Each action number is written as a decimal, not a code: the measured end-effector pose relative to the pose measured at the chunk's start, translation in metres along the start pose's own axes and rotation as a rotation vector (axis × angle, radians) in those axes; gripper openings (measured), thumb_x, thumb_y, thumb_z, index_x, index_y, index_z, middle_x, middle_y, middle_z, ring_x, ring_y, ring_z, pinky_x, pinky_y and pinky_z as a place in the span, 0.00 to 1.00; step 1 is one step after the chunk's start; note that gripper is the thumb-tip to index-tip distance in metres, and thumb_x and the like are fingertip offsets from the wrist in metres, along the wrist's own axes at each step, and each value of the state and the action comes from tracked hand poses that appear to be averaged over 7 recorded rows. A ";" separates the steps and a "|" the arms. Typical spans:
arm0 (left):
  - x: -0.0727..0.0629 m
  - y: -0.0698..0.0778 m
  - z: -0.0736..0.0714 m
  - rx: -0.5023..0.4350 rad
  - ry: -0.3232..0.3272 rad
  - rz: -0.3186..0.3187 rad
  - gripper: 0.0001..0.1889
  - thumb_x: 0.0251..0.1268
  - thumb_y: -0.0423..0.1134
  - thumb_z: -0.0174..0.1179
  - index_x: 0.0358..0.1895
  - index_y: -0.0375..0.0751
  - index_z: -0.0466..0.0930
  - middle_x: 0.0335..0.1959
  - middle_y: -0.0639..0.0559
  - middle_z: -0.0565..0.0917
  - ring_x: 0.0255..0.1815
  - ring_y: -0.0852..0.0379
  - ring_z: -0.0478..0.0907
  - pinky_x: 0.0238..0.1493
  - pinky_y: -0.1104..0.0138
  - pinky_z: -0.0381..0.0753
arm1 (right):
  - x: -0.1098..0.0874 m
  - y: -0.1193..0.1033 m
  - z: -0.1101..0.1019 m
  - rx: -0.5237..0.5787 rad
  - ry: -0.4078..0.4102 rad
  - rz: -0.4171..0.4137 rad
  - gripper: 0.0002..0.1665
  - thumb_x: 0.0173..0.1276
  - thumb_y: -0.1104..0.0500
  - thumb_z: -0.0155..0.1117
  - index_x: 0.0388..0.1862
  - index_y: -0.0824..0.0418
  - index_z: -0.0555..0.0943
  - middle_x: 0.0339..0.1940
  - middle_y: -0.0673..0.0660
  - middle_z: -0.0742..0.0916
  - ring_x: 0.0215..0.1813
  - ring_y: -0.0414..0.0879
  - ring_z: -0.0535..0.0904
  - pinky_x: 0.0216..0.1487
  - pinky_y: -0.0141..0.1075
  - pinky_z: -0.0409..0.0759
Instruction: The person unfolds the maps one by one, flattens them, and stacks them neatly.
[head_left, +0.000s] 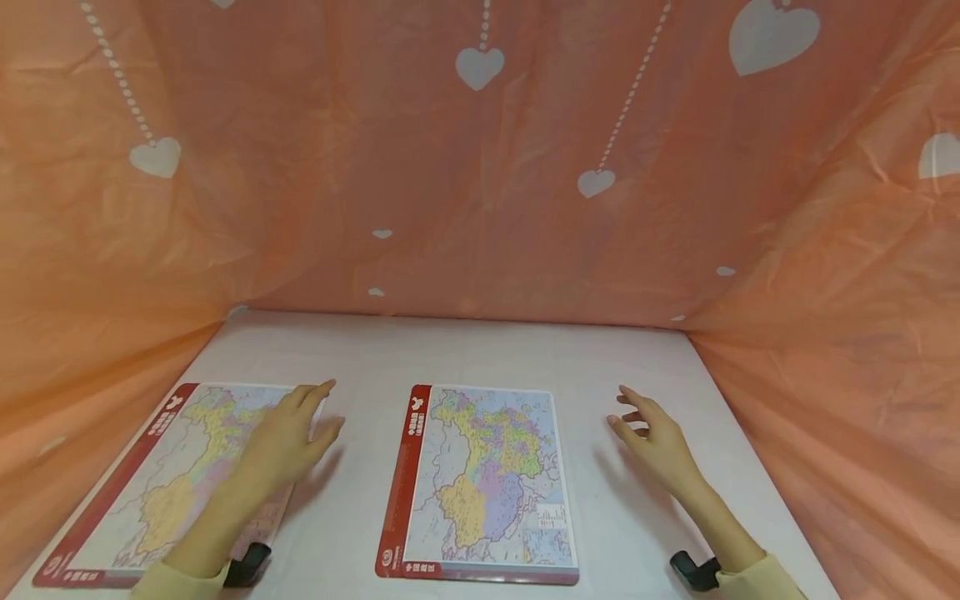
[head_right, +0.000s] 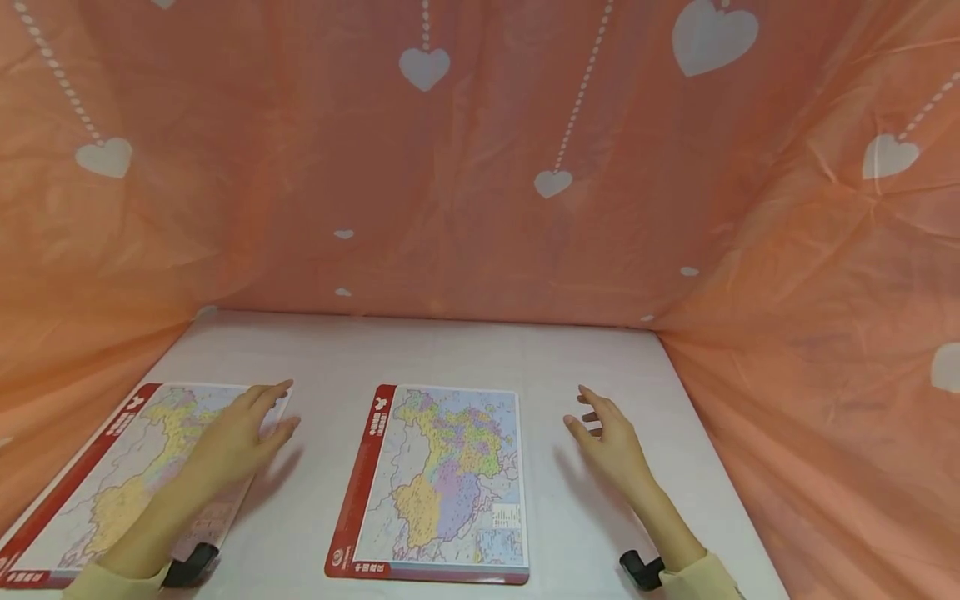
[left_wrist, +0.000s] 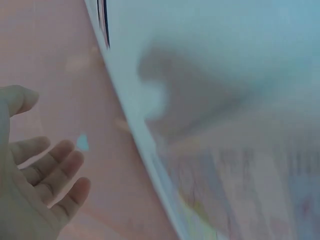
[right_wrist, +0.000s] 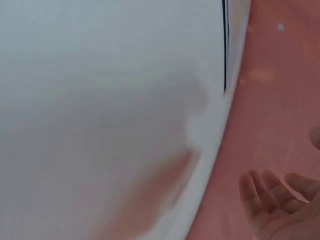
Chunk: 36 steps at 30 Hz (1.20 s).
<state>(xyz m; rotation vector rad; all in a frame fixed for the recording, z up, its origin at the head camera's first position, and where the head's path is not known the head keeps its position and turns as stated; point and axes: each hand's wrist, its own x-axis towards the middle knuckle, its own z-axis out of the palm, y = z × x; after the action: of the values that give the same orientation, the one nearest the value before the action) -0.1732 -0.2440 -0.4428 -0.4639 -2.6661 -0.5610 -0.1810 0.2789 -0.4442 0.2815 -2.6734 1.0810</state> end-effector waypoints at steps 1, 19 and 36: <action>0.000 0.003 0.003 -0.024 -0.010 -0.007 0.30 0.68 0.41 0.68 0.69 0.31 0.74 0.56 0.34 0.81 0.53 0.31 0.81 0.47 0.39 0.83 | -0.001 -0.001 0.004 0.020 -0.025 0.021 0.33 0.75 0.59 0.67 0.74 0.71 0.71 0.62 0.68 0.83 0.55 0.60 0.85 0.52 0.49 0.87; 0.003 0.050 0.047 -0.200 -0.271 -0.071 0.27 0.68 0.42 0.69 0.66 0.33 0.78 0.50 0.49 0.84 0.48 0.53 0.79 0.48 0.56 0.83 | -0.016 -0.025 0.046 0.276 -0.292 0.235 0.35 0.70 0.64 0.71 0.71 0.76 0.72 0.51 0.62 0.85 0.41 0.47 0.85 0.37 0.35 0.87; -0.007 0.068 0.053 -0.222 -0.359 -0.174 0.27 0.67 0.43 0.69 0.66 0.35 0.79 0.61 0.40 0.83 0.65 0.39 0.77 0.65 0.43 0.77 | -0.023 -0.031 0.050 0.345 -0.370 0.281 0.36 0.73 0.60 0.69 0.71 0.78 0.70 0.61 0.72 0.83 0.49 0.55 0.88 0.43 0.38 0.89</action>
<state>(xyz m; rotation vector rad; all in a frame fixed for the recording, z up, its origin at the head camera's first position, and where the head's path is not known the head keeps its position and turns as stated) -0.1563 -0.1628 -0.4694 -0.4300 -3.0213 -0.9080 -0.1584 0.2239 -0.4653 0.1826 -2.8928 1.7359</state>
